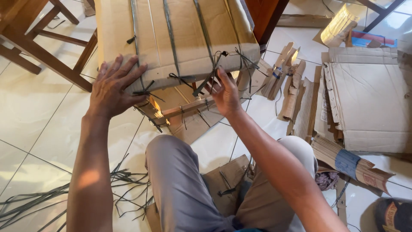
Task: Packaging a wooden chair using cardboard sheets and plastic straps
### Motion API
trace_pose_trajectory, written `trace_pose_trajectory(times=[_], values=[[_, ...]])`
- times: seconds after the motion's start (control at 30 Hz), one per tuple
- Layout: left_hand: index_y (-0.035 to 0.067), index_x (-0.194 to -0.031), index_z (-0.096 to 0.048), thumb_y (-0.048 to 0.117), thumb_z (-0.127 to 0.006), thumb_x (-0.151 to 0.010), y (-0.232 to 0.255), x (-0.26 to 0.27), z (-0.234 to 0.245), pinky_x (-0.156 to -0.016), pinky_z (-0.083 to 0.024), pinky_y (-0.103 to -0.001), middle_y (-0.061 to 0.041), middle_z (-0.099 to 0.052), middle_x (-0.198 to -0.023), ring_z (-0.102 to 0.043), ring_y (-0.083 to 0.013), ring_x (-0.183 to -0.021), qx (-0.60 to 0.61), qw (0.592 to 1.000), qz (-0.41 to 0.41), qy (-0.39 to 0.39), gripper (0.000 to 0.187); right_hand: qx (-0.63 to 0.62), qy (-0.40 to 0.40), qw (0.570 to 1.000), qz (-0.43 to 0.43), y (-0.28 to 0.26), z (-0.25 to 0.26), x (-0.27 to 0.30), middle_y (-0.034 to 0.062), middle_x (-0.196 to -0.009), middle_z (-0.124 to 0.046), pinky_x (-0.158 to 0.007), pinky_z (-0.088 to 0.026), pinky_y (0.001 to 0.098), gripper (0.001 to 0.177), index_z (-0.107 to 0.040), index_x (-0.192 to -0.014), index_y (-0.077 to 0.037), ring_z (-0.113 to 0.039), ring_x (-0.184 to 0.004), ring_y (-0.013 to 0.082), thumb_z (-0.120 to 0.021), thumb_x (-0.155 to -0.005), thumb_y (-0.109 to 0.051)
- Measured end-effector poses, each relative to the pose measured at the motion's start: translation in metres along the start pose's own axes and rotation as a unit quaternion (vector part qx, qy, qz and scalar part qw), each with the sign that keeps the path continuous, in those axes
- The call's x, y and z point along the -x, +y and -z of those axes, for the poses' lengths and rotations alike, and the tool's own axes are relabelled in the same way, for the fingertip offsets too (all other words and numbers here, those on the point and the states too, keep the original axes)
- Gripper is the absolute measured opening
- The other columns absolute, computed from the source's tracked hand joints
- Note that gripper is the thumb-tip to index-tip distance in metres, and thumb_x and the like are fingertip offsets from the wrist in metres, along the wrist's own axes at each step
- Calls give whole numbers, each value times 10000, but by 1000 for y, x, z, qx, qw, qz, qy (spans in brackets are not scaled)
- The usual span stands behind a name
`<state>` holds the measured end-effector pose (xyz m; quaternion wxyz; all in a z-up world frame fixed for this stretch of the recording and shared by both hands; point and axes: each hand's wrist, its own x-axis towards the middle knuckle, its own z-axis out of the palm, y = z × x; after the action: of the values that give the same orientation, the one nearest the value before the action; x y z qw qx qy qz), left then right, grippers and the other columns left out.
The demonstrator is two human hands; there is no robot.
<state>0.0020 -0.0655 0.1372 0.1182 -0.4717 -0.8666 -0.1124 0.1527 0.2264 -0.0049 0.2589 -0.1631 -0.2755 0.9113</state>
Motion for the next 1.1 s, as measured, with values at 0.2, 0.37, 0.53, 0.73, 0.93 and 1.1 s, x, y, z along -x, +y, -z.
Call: trace_pose_trajectory(times=[0.2,0.37,0.53,0.73,0.93,1.1], values=[[408,-1578,-438,425,-774,-724,13,9,0,-1191,-276,-683,20,-438,-1635,-403,-383,-1478,-17,1000,-1,13,918,123,9,992,-7,-53,-3,47,147,-1391,-623,-863,-649,400,669,-453,-1498,-127,-716,-1152,388,-757,-936,-326],[186,-1577,-497,144,-745,-720,57,14,-14,-1124,-230,-762,-153,-457,-1616,-407,-464,-1452,-7,997,0,78,893,171,29,985,21,-93,23,72,122,-1308,-694,-780,-671,334,597,-514,-1471,-117,-772,-1042,298,-732,-943,-293],[69,-1518,-565,-2,-690,-664,113,2,-60,-1128,-111,-744,-201,-505,-1575,-405,-432,-1464,-17,983,-13,183,866,211,54,975,46,-135,50,96,105,-1234,-740,-762,-674,315,506,-583,-1412,-136,-794,-971,261,-730,-947,-271],[102,-1477,-604,92,-665,-772,204,-21,-84,-1180,-74,-696,-159,-520,-1552,-429,-392,-1456,34,968,-5,250,707,257,92,960,59,-168,89,114,94,-1182,-759,-747,-668,308,377,-656,-1326,-172,-796,-943,239,-713,-970,-281],[255,-1297,-727,228,-706,-903,279,-44,-111,-1220,-190,-630,-25,-688,-1359,-559,-290,-1364,153,967,-122,162,395,310,84,941,112,-190,102,139,112,-1135,-770,-689,-659,316,342,-674,-1291,-164,-800,-902,247,-710,-979,-299],[320,-926,-758,394,-724,-913,325,-64,-127,-1064,-472,-459,74,-755,-942,-733,-175,-967,212,955,-195,66,83,341,102,926,124,-211,93,173,105,-1151,-764,-708,-647,277,353,-647,-1318,-129,-795,-910,215,-693,-995,-264]])
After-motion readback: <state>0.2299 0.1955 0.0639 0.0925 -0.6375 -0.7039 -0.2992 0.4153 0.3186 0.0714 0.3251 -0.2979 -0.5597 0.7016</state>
